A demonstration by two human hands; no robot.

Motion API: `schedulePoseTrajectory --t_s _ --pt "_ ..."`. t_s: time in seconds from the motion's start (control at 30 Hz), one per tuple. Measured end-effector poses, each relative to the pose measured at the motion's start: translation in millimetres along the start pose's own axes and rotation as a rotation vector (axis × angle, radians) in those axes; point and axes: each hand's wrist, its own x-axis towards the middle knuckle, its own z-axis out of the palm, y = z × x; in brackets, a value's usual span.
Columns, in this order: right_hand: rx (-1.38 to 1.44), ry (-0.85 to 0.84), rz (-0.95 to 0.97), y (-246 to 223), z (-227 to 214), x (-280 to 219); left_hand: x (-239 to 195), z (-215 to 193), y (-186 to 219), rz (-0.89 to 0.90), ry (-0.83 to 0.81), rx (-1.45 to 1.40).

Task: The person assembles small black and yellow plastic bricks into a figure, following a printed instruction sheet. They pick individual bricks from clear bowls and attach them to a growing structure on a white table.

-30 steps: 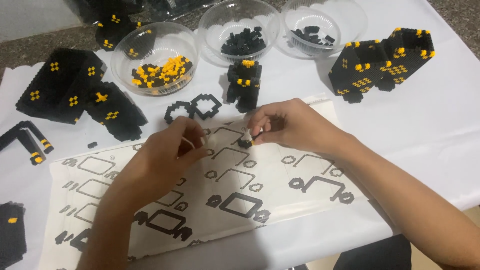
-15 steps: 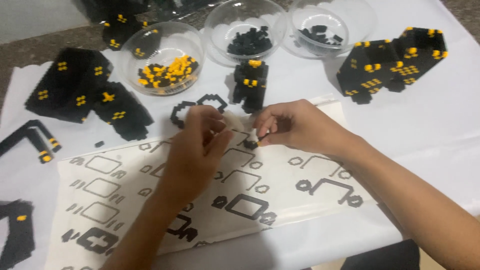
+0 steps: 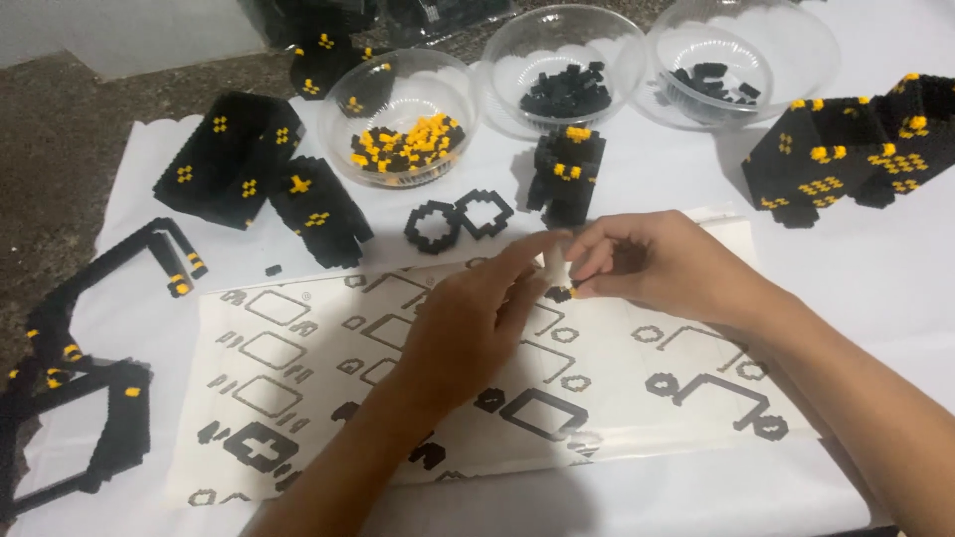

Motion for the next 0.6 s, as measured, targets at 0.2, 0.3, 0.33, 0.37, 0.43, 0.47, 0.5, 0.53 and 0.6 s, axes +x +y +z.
schedulePoseTrajectory --t_s 0.2,0.3,0.33,0.37,0.43,0.47,0.5,0.53,0.6 --pt "0.039 0.0 -0.055 7 1 3 -10 12 -19 0.106 -0.034 0.174" --pt "-0.008 0.01 -0.06 11 0 5 -5 8 -8 0.139 0.097 0.074" --pt "-0.007 0.013 -0.06 10 1 5 -6 11 -10 0.141 0.095 0.073" --pt "0.033 0.003 -0.057 9 1 4 -7 15 -13 0.123 0.008 0.173" --pt "0.073 -0.002 -0.053 8 1 4 -8 18 -15 0.11 -0.079 0.271" --pt "0.055 0.008 -0.037 7 1 3 -8 17 -14 0.162 -0.013 0.235" --pt "0.038 0.019 -0.02 7 2 3 -9 17 -13 0.214 0.052 0.198" --pt "0.039 0.019 -0.019 1 2 1 -7 14 -9 0.214 0.051 0.197" --pt "-0.125 0.032 -0.023 -11 3 -4 -2 7 -2 0.16 -0.1 0.215"
